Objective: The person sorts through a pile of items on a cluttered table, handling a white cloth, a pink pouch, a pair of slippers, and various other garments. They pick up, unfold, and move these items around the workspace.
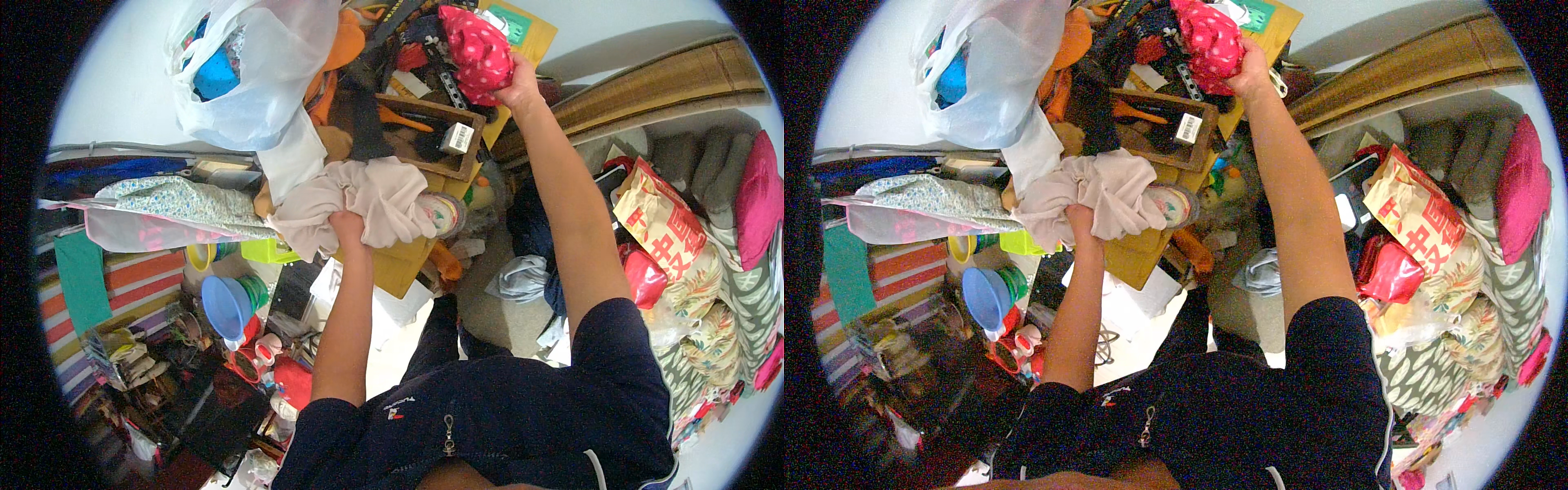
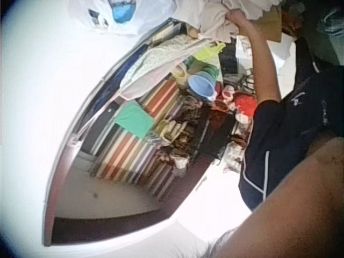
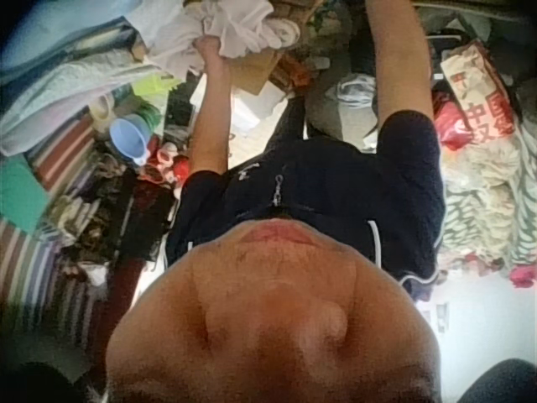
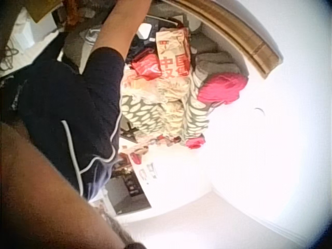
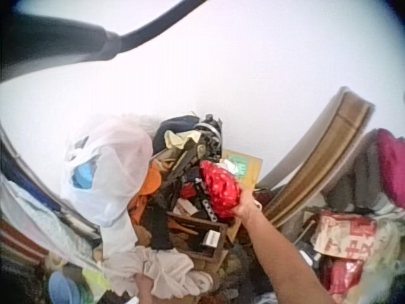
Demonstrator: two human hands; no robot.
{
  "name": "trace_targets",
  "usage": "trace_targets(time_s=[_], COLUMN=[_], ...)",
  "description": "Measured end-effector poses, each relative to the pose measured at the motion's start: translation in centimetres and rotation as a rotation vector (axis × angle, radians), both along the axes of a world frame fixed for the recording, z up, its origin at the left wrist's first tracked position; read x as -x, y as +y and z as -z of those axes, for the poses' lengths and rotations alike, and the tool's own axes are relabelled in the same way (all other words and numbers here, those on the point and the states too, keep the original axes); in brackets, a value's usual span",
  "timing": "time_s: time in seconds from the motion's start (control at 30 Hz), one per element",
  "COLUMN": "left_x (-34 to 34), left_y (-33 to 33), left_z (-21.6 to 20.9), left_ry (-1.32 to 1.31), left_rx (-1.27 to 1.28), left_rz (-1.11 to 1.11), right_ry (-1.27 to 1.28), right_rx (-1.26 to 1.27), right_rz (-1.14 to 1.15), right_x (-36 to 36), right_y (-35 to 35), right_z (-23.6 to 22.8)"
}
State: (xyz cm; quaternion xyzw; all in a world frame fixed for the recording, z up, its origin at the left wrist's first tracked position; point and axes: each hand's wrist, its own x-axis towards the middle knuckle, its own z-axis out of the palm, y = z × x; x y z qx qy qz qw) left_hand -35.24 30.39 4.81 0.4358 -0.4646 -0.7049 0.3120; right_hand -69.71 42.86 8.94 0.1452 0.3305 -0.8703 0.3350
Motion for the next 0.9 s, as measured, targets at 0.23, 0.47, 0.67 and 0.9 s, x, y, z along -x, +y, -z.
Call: trace_targets(time_s=[0.23, 0.47, 0.67, 0.9], left_x=[-1.7, -1.2, -2.2, -1.3], left_y=[-0.9, -0.3, -0.5, -1.2], left_z=[3.0, 2.4, 3.3, 4.0], left_ry=[-0.071, -0.054, -0.072, -0.086], left_rx=[-0.011, 0.005, 0.001, -0.003], left_rz=[-0.004, -0.007, -0.017, 0.039], right_ry=[0.015, 0.065, 0.302, 1.17], right_rx=[0.0, -0.495, -0.487, -1.008], right_rz=[0.025, 0.144, -0.058, -0.51], right_x=[0.8, 0.8, -3.8, -6.5], right_y=[-1.9, -2.7, -3.7, -5.5], right_z=[2.2, 5.5, 2.1, 0.7])
